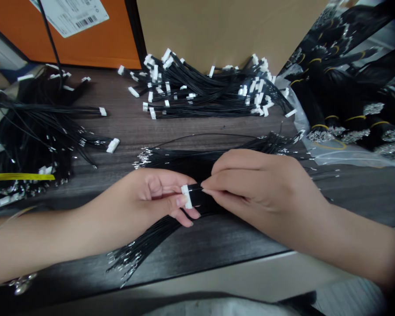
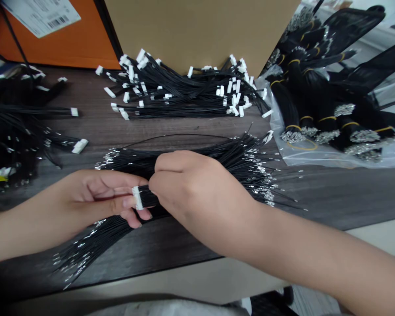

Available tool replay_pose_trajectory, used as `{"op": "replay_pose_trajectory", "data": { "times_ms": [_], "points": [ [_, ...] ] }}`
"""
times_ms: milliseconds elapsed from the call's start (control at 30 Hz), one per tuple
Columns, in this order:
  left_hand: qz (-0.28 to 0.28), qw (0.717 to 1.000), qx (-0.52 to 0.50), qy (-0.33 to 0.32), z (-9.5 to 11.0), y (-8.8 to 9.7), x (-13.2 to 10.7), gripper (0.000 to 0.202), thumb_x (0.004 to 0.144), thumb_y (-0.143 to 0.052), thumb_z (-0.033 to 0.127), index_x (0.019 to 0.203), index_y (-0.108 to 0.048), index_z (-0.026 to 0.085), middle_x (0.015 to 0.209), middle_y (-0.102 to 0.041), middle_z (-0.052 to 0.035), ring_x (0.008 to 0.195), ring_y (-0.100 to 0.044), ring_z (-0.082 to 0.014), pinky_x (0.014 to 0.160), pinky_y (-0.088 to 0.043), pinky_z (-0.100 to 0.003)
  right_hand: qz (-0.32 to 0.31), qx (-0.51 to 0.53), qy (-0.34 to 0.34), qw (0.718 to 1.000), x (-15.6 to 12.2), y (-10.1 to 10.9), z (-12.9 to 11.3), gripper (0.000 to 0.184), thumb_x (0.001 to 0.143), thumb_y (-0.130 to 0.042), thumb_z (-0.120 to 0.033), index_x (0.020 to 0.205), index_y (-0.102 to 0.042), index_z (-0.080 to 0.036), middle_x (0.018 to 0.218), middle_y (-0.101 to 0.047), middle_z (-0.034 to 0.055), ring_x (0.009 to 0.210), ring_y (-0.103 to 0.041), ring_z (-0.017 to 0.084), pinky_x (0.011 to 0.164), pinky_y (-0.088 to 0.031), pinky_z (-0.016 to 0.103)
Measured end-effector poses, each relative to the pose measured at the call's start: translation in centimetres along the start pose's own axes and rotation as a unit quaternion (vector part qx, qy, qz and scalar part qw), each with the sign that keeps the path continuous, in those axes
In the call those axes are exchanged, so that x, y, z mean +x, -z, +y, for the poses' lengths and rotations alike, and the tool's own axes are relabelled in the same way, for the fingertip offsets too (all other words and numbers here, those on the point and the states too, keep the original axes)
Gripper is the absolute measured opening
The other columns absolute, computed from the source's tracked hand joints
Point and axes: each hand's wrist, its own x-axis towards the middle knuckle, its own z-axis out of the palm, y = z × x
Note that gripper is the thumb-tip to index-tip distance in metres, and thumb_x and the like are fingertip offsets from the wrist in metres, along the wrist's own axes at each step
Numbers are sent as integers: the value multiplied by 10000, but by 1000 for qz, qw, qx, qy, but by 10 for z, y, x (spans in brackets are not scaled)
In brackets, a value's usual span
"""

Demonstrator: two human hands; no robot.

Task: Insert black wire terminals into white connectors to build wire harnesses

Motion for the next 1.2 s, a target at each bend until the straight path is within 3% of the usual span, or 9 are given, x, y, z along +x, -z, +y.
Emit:
{"op": "replay_pose_trajectory", "data": {
  "times_ms": [267, 433, 600, 800, 1033, 1200],
  "points": [
    [3, 1000, -19, 4, 1, -1, 1, 172, 868, -535, -4, 891, -688, 71, 749, -749, -33, 651, -693, -88, 631, -579, -140, 13, 4, 72, 997, -3, 0, 8, 254, 909, -507, -79, 715, -670, -88, 786, -637, 73, 728, -562, 172, 642, -444, 340],
    [-3, 999, -48, 0, 0, 0, -1, 212, 866, -529, -24, 939, -692, 90, 730, -754, -10, 653, -699, -72, 632, -572, -116, -20, 24, 29, 999, -4, 3, 6, 334, 951, -439, -106, 698, -656, -132, 801, -639, 50, 725, -561, 142, 632, -452, 306],
    [-13, 999, -42, 0, -2, 1, -2, 273, 878, -508, -30, 966, -710, 131, 722, -757, 12, 651, -701, -57, 641, -565, -98, -12, 32, 16, 999, -2, 5, 3, 239, 898, -525, -60, 745, -706, -88, 792, -652, 64, 711, -569, 117, 644, -459, 267],
    [10, 1000, -26, 9, 1, 0, -1, 229, 869, -518, -20, 948, -688, 110, 716, -753, 3, 650, -708, -80, 619, -568, -106, 0, 40, -53, 998, 2, 13, 1, 172, 856, -592, -62, 756, -725, -106, 735, -654, 33, 665, -565, 71, 582, -431, 200],
    [-2, 1000, 13, -4, -2, 1, -1, 178, 872, -542, 49, 908, -700, 121, 777, -752, -3, 677, -696, -89, 648, -565, -120, -10, 30, -28, 999, 2, 7, 2, 206, 882, -566, -98, 742, -716, -113, 750, -672, 38, 694, -578, 95, 616, -445, 216],
    [-4, 999, 31, -7, -2, 0, -1, 146, 881, -558, 99, 905, -698, 130, 788, -750, 0, 677, -690, -90, 649, -557, -116, -3, 41, -51, 998, 4, 5, 1, 185, 846, -577, -55, 729, -701, -127, 732, -657, 25, 680, -574, 88, 601, -447, 203]
  ]
}}
